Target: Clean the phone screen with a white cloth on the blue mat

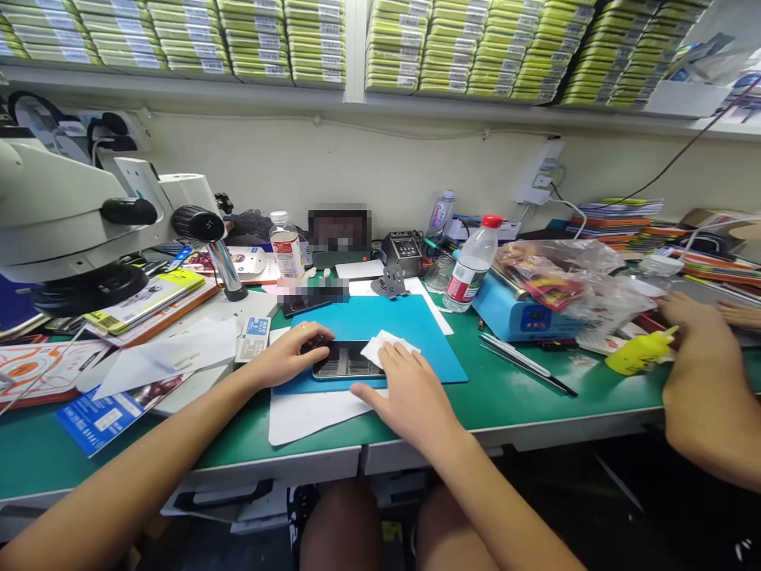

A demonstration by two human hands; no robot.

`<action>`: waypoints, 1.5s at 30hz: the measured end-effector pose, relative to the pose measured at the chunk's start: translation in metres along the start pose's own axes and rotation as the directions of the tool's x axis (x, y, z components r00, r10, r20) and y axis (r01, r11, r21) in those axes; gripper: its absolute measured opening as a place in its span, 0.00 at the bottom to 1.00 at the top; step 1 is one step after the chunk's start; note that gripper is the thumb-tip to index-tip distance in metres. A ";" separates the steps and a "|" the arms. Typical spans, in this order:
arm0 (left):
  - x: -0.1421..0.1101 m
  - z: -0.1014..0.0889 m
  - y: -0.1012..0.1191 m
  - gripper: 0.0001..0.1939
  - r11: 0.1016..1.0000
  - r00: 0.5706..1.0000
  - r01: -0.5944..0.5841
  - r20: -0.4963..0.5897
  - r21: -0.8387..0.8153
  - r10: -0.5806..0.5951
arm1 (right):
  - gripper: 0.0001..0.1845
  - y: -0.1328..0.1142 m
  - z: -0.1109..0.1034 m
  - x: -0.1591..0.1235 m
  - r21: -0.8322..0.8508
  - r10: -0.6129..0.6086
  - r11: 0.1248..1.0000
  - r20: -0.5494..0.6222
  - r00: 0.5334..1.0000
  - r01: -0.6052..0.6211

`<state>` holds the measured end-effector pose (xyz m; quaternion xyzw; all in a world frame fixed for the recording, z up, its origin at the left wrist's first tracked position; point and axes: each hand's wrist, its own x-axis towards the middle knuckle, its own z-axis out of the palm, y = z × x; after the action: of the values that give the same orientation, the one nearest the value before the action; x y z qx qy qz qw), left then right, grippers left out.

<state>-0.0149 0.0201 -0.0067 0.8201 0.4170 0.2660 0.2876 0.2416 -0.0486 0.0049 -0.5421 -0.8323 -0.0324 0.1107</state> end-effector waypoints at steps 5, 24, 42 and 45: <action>-0.001 -0.001 -0.001 0.14 0.999 1.000 -0.022 -0.003 0.026 0.022 | 0.42 0.005 0.004 -0.002 0.003 0.038 0.999 -0.010 0.999 -0.038; 0.001 -0.002 -0.002 0.13 0.998 0.999 -0.052 -0.011 0.038 0.052 | 0.39 0.016 0.011 -0.023 0.031 -0.045 0.998 -0.069 0.997 0.047; 0.000 -0.004 -0.006 0.13 0.995 0.995 -0.094 -0.014 0.046 0.095 | 0.36 0.013 0.018 -0.018 0.011 -0.049 0.999 -0.115 0.992 0.050; 0.000 -0.002 -0.004 0.16 1.000 0.999 -0.030 -0.015 0.004 0.030 | 0.29 0.011 0.007 0.008 0.018 -0.047 0.999 -0.049 0.998 0.048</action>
<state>-0.0185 0.0222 -0.0078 0.8248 0.4073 0.2758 0.2789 0.2471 -0.0353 -0.0009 -0.5201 -0.8424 -0.0401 0.1350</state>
